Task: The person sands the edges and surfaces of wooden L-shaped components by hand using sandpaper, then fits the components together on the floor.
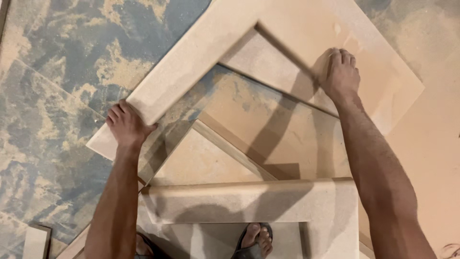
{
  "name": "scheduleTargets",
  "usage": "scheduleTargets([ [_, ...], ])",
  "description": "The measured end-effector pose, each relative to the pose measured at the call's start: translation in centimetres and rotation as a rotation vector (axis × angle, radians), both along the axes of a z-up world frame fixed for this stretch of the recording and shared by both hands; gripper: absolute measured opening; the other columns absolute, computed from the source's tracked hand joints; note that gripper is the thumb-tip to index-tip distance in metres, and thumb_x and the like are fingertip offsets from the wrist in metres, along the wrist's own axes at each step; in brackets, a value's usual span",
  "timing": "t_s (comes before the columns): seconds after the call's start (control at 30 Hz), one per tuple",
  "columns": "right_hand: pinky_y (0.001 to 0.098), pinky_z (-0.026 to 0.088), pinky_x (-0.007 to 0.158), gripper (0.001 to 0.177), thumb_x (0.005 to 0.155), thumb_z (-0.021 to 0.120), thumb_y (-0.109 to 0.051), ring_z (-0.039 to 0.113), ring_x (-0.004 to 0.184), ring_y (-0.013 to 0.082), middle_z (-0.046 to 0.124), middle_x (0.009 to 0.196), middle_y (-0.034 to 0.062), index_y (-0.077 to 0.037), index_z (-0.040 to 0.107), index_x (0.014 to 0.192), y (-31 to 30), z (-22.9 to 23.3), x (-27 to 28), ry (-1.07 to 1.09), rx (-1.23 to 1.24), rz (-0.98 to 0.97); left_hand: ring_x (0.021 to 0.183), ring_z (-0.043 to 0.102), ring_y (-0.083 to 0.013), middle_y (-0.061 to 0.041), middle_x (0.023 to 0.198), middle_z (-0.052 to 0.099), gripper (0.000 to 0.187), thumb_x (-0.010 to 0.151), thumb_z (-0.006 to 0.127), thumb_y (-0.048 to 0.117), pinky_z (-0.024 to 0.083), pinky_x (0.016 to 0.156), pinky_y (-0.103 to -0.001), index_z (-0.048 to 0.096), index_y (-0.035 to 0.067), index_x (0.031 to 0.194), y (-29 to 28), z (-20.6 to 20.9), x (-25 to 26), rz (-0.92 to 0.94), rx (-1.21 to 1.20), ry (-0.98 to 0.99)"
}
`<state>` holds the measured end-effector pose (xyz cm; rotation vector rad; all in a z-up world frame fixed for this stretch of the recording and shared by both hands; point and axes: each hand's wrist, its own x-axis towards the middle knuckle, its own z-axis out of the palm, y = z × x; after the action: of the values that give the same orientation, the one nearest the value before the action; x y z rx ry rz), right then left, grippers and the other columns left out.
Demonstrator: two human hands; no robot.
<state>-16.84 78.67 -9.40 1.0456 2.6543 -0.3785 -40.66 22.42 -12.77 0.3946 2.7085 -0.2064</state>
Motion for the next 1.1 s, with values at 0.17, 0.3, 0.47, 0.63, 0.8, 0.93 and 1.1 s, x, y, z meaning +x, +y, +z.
scheduleTargets([
  [0.17, 0.0507, 0.042, 0.113, 0.078, 0.093, 0.083, -0.033, 0.042, 0.142, 0.0482, 0.042, 0.155, 0.0341, 0.008, 0.049, 0.150, 0.9, 0.6, 2.4, 0.320, -0.036, 0.120, 0.132, 0.043, -0.0454, -0.030, 0.139, 0.044, 0.139, 0.054, 0.096, 0.066, 0.033, 0.113, -0.055, 0.030, -0.013, 0.147, 2.6, -2.2, -3.1, -0.159, 0.047, 0.079],
  [0.3, 0.0446, 0.055, 0.098, 0.072, 0.095, 0.079, -0.028, 0.056, 0.134, 0.0365, 0.046, 0.154, 0.0278, 0.004, 0.049, 0.151, -0.7, 4.9, 8.3, 0.415, -0.219, -0.115, 0.136, 0.038, -0.0511, -0.036, 0.145, 0.041, 0.149, 0.049, 0.095, 0.073, 0.028, 0.115, -0.059, 0.026, -0.015, 0.147, 7.1, -3.5, -5.0, -0.255, 0.097, 0.129],
  [0.47, 0.0383, 0.057, 0.097, 0.054, 0.105, 0.074, -0.017, 0.062, 0.131, 0.0311, 0.055, 0.145, 0.0230, 0.005, 0.053, 0.149, -5.5, 9.8, 23.5, 0.509, -0.122, -0.303, 0.136, 0.040, -0.0438, -0.029, 0.145, 0.044, 0.132, 0.063, 0.094, 0.059, 0.029, 0.119, -0.053, 0.027, -0.012, 0.151, 12.8, -2.5, -4.0, -0.153, 0.198, 0.040],
  [0.63, 0.0323, 0.051, 0.075, 0.026, 0.108, 0.072, -0.016, 0.060, 0.080, 0.0215, 0.062, 0.096, 0.0138, 0.002, 0.059, 0.121, -19.8, 10.4, 38.0, 0.325, 0.243, -0.586, 0.136, 0.038, -0.0495, -0.033, 0.148, 0.041, 0.112, 0.083, 0.085, 0.053, 0.027, 0.116, -0.058, 0.029, -0.013, 0.154, 15.6, 1.8, -4.5, -0.279, 0.400, 0.035],
  [0.8, 0.0638, 0.033, 0.113, 0.109, 0.069, 0.084, -0.046, 0.037, 0.137, 0.0509, 0.036, 0.152, 0.0311, -0.001, 0.032, 0.154, -31.3, 10.5, 39.9, 0.141, 0.163, -0.476, 0.148, 0.029, -0.0479, -0.027, 0.162, 0.033, 0.093, 0.092, 0.069, 0.051, 0.018, 0.122, -0.059, 0.032, -0.006, 0.155, 12.9, 9.9, 8.4, -0.695, 0.566, -0.104],
  [0.93, 0.0713, 0.019, 0.111, 0.148, 0.049, 0.086, -0.068, 0.018, 0.144, 0.0589, 0.011, 0.160, 0.0384, -0.003, 0.013, 0.160, -31.4, 12.1, 39.7, -0.093, 0.006, -0.452, 0.151, 0.016, -0.0466, -0.030, 0.164, 0.016, 0.128, 0.071, 0.082, 0.060, 0.013, 0.122, -0.061, 0.011, 0.002, 0.161, 7.2, 15.9, 22.9, -0.961, 0.296, -0.490],
  [1.1, 0.0719, 0.021, 0.112, 0.159, 0.042, 0.089, -0.070, 0.019, 0.144, 0.0612, 0.013, 0.156, 0.0414, -0.005, 0.007, 0.162, -31.6, 12.8, 38.8, -0.180, -0.029, -0.456, 0.139, 0.031, -0.0492, -0.032, 0.151, 0.032, 0.123, 0.065, 0.089, 0.052, 0.021, 0.115, -0.062, 0.022, 0.003, 0.156, 3.7, 15.7, 26.2, -0.912, 0.497, -0.183],
])
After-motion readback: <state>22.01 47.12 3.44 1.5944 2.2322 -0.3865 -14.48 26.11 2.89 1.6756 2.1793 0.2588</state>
